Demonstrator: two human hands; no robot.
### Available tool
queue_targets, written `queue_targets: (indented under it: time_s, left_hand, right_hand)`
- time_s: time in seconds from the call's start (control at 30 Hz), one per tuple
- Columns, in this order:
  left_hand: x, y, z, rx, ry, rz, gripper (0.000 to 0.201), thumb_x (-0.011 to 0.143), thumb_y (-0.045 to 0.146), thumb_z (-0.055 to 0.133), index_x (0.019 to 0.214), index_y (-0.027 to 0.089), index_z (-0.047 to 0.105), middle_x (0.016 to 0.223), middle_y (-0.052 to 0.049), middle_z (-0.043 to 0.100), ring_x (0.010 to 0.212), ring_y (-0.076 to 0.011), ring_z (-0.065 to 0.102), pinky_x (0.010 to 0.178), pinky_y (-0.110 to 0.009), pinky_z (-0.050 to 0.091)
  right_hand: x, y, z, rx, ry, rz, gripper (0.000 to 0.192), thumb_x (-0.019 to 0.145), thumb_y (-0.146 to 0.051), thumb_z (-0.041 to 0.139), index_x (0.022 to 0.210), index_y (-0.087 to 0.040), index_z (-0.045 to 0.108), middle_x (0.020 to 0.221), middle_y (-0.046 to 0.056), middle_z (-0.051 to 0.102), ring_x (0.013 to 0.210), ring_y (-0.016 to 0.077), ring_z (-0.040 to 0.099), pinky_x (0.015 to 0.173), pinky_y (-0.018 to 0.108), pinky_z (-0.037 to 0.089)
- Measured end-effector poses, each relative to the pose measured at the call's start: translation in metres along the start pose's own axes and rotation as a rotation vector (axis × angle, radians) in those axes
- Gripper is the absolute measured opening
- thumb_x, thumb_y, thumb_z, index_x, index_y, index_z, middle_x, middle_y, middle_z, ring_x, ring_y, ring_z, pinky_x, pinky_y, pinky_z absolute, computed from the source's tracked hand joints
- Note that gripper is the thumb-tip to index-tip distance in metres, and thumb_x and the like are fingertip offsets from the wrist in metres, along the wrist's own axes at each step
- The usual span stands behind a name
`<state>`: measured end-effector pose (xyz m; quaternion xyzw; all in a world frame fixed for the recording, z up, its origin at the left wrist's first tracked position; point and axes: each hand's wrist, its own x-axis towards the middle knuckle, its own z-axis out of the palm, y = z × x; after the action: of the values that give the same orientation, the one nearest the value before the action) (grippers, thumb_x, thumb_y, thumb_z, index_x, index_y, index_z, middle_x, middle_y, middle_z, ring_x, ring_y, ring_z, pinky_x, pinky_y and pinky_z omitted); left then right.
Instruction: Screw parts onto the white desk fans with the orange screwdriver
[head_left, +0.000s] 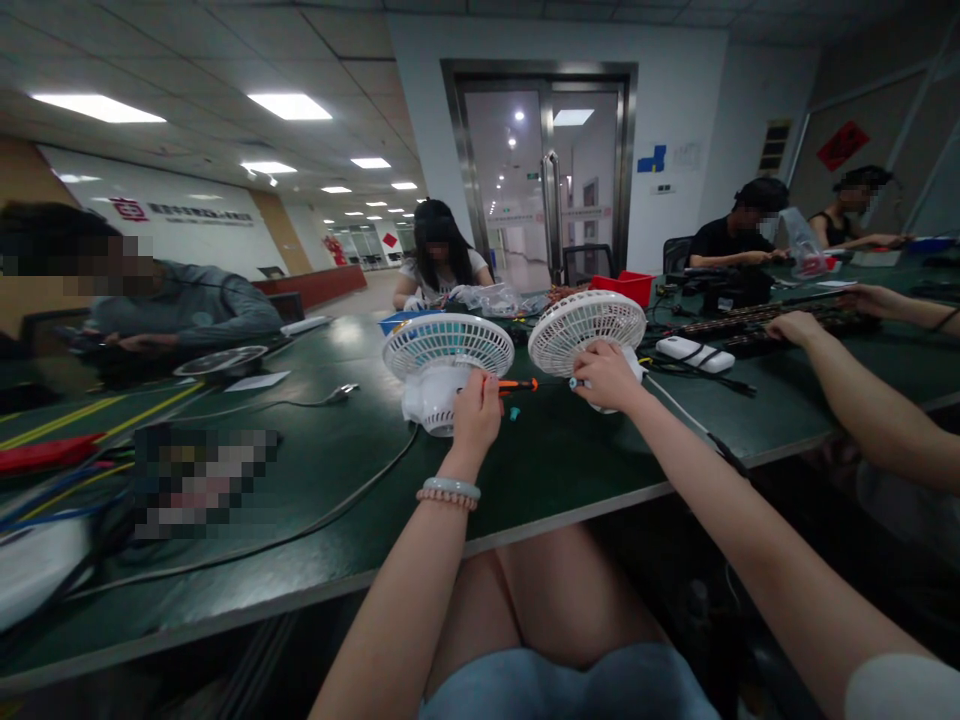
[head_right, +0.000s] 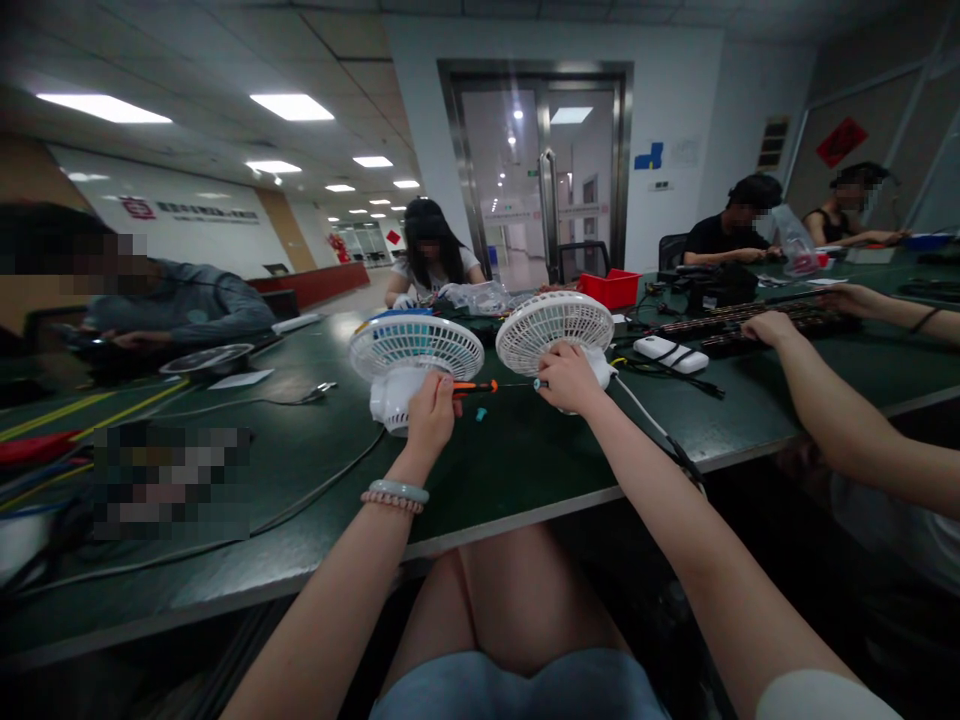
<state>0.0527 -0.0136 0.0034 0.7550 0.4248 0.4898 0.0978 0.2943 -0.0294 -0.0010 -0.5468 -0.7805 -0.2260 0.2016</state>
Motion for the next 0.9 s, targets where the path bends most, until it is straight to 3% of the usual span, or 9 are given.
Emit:
queue_targets:
  time_s: [0.33, 0.6, 0.9]
  left_hand:
    - [0.001, -0.013, 0.003, -0.065, 0.004, 0.012, 0.022, 0.079, 0.022, 0.035, 0.09, 0.017, 0.052, 0.068, -0.001, 0.055, 0.064, -0.0154, 0.051, 0.06, -0.028, 0.039]
    - [0.001, -0.009, 0.001, -0.054, 0.009, 0.03, 0.025, 0.082, 0.024, 0.035, 0.098, 0.017, 0.052, 0.082, -0.003, 0.058, 0.07, -0.0146, 0.053, 0.062, -0.027, 0.041]
    - [0.002, -0.006, 0.001, 0.09, 0.037, 0.041, 0.029, 0.089, 0.037, 0.03, 0.087, 0.018, 0.052, 0.066, -0.001, 0.054, 0.061, -0.0136, 0.05, 0.056, -0.026, 0.034]
  right_hand:
    - [-0.001, 0.001, -0.001, -0.007, 0.01, -0.014, 0.02, 0.077, -0.035, 0.056, 0.081, -0.022, 0.071, 0.099, 0.003, 0.064, 0.098, 0.0252, 0.039, 0.08, 0.04, 0.027]
    - [0.0, 0.001, 0.0, -0.002, 0.0, -0.006, 0.022, 0.078, -0.035, 0.054, 0.081, -0.022, 0.071, 0.1, 0.004, 0.064, 0.099, 0.0256, 0.039, 0.081, 0.041, 0.026]
    - [0.0, 0.002, 0.0, 0.007, -0.01, 0.0, 0.022, 0.077, -0.035, 0.055, 0.083, -0.022, 0.071, 0.101, 0.004, 0.063, 0.1, 0.0252, 0.039, 0.081, 0.041, 0.026]
